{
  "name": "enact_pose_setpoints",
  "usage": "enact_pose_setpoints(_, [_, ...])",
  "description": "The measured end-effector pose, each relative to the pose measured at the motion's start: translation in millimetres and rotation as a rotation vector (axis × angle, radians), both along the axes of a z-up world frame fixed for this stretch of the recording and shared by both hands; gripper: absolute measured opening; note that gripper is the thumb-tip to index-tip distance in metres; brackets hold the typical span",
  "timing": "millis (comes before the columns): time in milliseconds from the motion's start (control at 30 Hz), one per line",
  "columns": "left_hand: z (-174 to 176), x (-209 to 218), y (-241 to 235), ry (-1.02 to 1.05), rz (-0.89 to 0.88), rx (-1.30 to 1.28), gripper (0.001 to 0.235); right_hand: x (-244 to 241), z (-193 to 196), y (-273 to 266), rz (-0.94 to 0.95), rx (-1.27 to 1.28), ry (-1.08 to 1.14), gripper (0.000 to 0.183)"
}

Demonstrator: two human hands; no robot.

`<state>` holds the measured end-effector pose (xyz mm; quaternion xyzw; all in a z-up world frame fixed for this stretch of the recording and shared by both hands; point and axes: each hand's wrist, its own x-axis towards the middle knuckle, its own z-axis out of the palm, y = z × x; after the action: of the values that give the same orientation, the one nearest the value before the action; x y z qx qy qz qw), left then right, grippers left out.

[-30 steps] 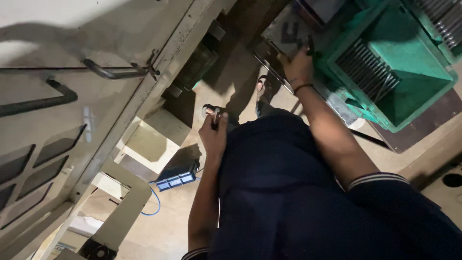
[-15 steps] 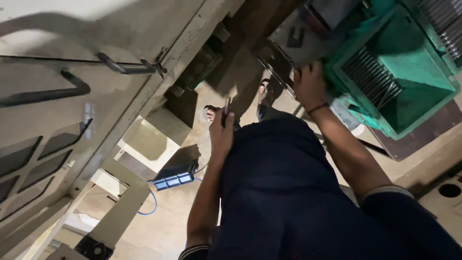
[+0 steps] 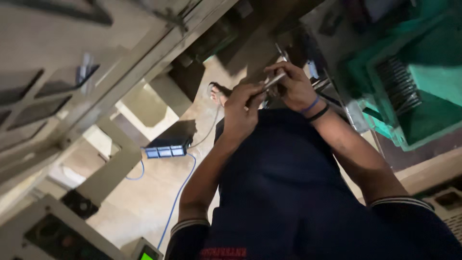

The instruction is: The person uses a wrench to loosen and remove bolts from a panel on a large industrial machine. After removing the bolts, the person opens the panel door and reaches inside to adjust or inspect internal components.

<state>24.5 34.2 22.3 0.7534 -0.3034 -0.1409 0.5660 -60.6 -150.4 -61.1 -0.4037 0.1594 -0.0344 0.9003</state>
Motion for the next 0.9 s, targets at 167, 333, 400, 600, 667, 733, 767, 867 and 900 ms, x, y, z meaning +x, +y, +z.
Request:
enact_pose_setpoints(167, [1,3,1,-0.105,0.061,0.001,0.018,14,-4,12,0.108,0.034,0.013,0.020])
enact_pose_setpoints(333, [-8,0,10,-0.199,0.056,-0.013,0.018,15,-6,12,0.214,-0.095,0.077,0.019])
enact_pose_setpoints(400, [-11,-1,12,-0.194,0.071,-0.035,0.018,19,-3,17,0.216,-0.099,0.066,0.019])
enact_pose_setpoints(600, [-22,-2,9,0.083,0.111,-0.006,0.018,22,17,16,0.267,-0.285,-0.076,0.018])
enact_pose_setpoints(667, [-22,-1,8,0.121,0.090,0.006,0.017,23,24,12,0.292,-0.376,-0.138,0.021])
enact_pose_setpoints(733, [-19,-4,6,0.153,0.052,0.026,0.019,23,30,5,0.315,-0.483,-0.228,0.024])
enact_pose_setpoints(767, [-17,-6,8,0.165,0.025,0.042,0.022,24,33,0,0.325,-0.508,-0.213,0.025])
enact_pose_setpoints(867, [-13,-11,11,0.149,-0.025,0.090,0.043,25,32,-2,0.331,-0.561,-0.156,0.028])
enact_pose_setpoints(900, [-12,-13,10,0.136,-0.033,0.107,0.051,25,29,0,0.333,-0.568,-0.140,0.028])
